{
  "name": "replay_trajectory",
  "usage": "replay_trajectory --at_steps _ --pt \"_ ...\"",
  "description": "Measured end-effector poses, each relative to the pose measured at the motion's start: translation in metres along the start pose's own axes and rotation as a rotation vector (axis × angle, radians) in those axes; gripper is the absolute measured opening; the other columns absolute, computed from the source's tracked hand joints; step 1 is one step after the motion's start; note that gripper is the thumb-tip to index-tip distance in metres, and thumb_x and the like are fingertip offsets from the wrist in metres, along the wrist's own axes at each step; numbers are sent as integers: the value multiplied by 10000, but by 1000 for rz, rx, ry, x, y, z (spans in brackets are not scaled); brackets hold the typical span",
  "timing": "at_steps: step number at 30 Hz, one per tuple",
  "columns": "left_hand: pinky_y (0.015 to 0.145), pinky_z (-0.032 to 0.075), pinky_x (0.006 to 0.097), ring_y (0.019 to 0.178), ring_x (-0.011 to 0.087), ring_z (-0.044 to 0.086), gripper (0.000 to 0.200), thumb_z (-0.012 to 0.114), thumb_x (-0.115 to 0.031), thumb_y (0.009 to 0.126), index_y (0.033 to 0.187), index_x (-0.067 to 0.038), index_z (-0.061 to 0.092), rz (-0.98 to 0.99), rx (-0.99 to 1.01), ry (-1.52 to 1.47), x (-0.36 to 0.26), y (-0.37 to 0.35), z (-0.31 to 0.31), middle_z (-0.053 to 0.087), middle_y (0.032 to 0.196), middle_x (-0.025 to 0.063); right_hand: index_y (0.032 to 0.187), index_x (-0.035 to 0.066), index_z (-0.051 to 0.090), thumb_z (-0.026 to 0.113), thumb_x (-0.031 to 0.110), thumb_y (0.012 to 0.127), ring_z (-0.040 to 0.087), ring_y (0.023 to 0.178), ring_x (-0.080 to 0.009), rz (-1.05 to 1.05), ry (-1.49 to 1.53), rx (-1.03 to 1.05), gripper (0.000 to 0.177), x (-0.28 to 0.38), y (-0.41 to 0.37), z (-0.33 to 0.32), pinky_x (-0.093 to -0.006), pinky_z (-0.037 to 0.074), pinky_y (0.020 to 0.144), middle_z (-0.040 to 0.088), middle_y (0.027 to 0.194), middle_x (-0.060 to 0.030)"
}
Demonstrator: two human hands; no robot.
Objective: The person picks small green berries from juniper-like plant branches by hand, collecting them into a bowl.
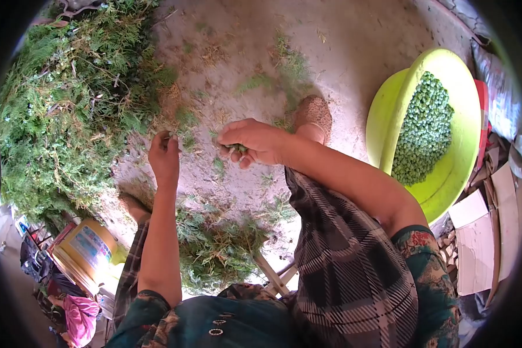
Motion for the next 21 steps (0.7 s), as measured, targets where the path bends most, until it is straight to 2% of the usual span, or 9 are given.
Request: replay_trajectory --at_steps 1,3,4,6,10,12,15,19,21 --pt "604 478 324 732 207 624 244 599 -102 847 1067 1 572 -3 7 0 -10 -9 -1 630 824 116 888 42 572 577 260 876 535 586 -109 3 5 -4 218 -2 0 0 -262 454 434 582 754 -38" --pt "568 464 243 687 114 599 239 577 -119 883 1063 39 564 -268 178 -583 -23 -25 6 626 824 78 973 23 572 621 248 863 527 563 -94 -79 -91 60 256 3 2 4 -226 436 459 583 795 -47" --pt "568 464 243 687 114 599 239 577 -119 883 1063 39 564 -270 185 -586 -31 -29 5 626 824 78 973 23 572 621 248 863 527 563 -94 -77 -89 52 256 4 3 6 -226 436 459 583 795 -47" --pt "554 455 207 670 96 593 247 573 -121 891 1069 50 558 -322 248 -791 -44 -40 8 620 824 62 1000 29 580 632 273 858 477 527 -74 -211 -194 -19 286 12 4 11 -226 380 449 564 755 -21" --pt "582 461 205 691 84 585 236 585 -89 880 1075 42 563 -188 258 -649 -69 -48 5 614 834 47 1008 19 580 639 270 853 439 509 -65 -289 -193 -6 301 29 1 27 -231 358 440 532 695 0" --pt "622 463 194 715 66 567 244 599 -42 858 1087 37 566 21 271 -424 -82 -51 5 603 848 33 992 1 575 634 254 852 439 509 -61 -307 -239 54 295 32 -1 37 -230 348 436 510 648 6" --pt "678 478 205 742 75 568 258 615 -59 856 1086 45 563 116 227 -281 -94 -55 7 616 872 42 976 -3 573 622 228 855 449 516 -59 -300 -344 6 266 31 -1 35 -229 349 435 497 626 6" --pt "650 469 192 727 56 550 235 593 20 826 1060 44 580 23 253 -390 -97 -57 11 593 849 29 946 1 571 616 212 853 472 532 -67 -300 -285 41 235 26 0 28 -232 353 433 531 662 -17" --pt "649 486 202 719 63 562 221 616 -23 832 1041 40 585 -171 320 -598 -93 -56 16 594 841 28 927 5 562 597 206 854 497 549 -89 -225 47 103 217 20 -1 24 -243 369 433 570 717 -56"
Point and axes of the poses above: each hand's wrist, its own y-axis towards the middle knuckle, its own z-axis out of the palm, x = y × z, the point moved 5 cm from there along y, towards the middle knuckle
